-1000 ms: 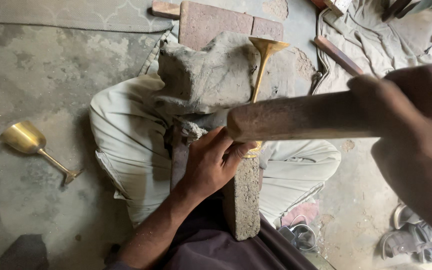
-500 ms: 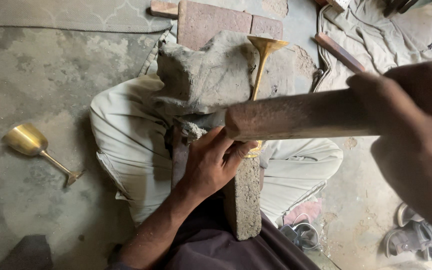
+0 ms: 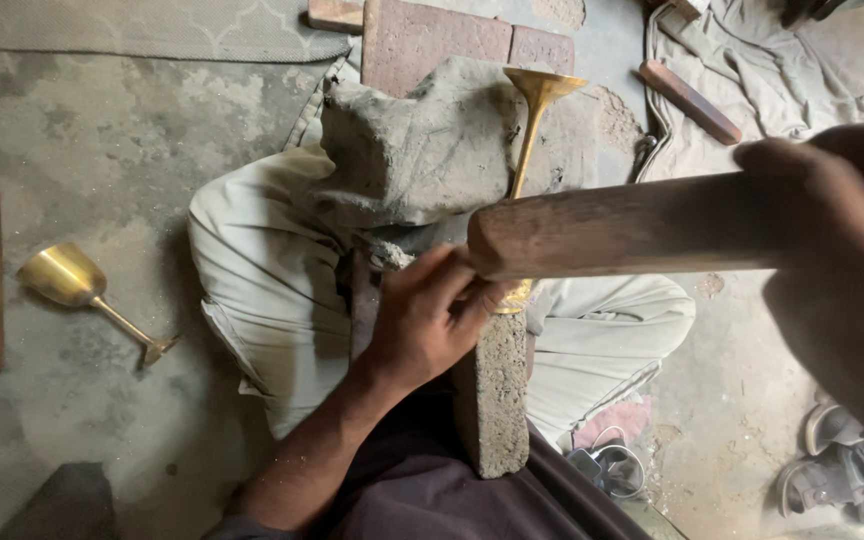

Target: The person sits on the floor with a brass goblet held on a brick rest and uses a small punch and a wooden mallet to repeatedly strike the goblet's surface, embossing a decorative pattern. They rotate and reposition the goblet between strikes and continue hammering around the cup until the end of the clip.

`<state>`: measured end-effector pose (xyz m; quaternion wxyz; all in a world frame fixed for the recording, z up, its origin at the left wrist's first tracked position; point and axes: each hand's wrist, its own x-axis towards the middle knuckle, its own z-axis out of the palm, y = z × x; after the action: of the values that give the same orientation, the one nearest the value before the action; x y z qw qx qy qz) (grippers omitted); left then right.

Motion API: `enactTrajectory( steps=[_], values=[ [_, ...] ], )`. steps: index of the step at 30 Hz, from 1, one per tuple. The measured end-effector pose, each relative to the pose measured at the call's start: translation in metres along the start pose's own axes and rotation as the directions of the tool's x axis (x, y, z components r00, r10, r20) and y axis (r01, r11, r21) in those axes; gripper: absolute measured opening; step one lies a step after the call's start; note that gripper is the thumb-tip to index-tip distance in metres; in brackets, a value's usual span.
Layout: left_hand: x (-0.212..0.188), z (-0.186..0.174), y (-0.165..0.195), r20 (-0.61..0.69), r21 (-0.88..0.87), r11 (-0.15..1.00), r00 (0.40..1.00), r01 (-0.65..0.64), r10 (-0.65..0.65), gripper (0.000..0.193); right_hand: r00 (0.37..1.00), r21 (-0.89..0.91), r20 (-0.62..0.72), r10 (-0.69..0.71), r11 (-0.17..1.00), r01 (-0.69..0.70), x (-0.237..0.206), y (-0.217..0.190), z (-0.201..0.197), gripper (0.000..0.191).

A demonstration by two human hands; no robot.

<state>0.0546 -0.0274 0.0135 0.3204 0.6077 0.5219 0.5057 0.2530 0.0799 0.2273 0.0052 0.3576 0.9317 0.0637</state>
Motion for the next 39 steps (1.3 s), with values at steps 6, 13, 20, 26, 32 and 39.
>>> enactTrajectory(
  steps=[6, 13, 20, 26, 32, 39],
  values=[
    [0.011, -0.018, 0.003, 0.009, -0.241, 0.966, 0.995, -0.095, 0.100, 0.024, 0.974, 0.090, 0.063, 0.217, 0.971, -0.222, -0.012, 0.019, 0.021, 0.035],
    [0.016, -0.023, 0.007, 0.107, -0.052, 0.993, 0.988, -0.105, 0.110, 0.036, 0.890, 0.174, 0.221, 0.398, 0.882, -0.438, -0.004, 0.015, 0.030, 0.034],
    [0.017, -0.025, 0.005, 0.128, 0.054, 0.996, 0.989, -0.077, 0.070, 0.037, 0.938, 0.204, 0.114, 0.326, 0.917, -0.343, 0.008, 0.004, 0.035, 0.032],
    [0.013, -0.029, -0.003, 0.143, 0.004, 0.997, 0.987, -0.078, 0.076, 0.039, 0.957, 0.153, 0.074, 0.280, 0.945, -0.289, 0.009, -0.006, 0.043, 0.038],
    [0.006, -0.038, -0.002, 0.040, -0.112, 0.994, 0.999, -0.008, 0.013, 0.023, 0.946, -0.026, 0.187, 0.263, 0.964, -0.263, -0.003, -0.020, 0.065, 0.020],
    [-0.009, -0.052, 0.016, 0.007, 0.115, 0.962, 0.968, 0.247, -0.250, 0.030, 0.915, 0.650, 0.335, 0.225, 0.647, -0.398, 0.021, -0.039, 0.152, 0.072]
  ],
)
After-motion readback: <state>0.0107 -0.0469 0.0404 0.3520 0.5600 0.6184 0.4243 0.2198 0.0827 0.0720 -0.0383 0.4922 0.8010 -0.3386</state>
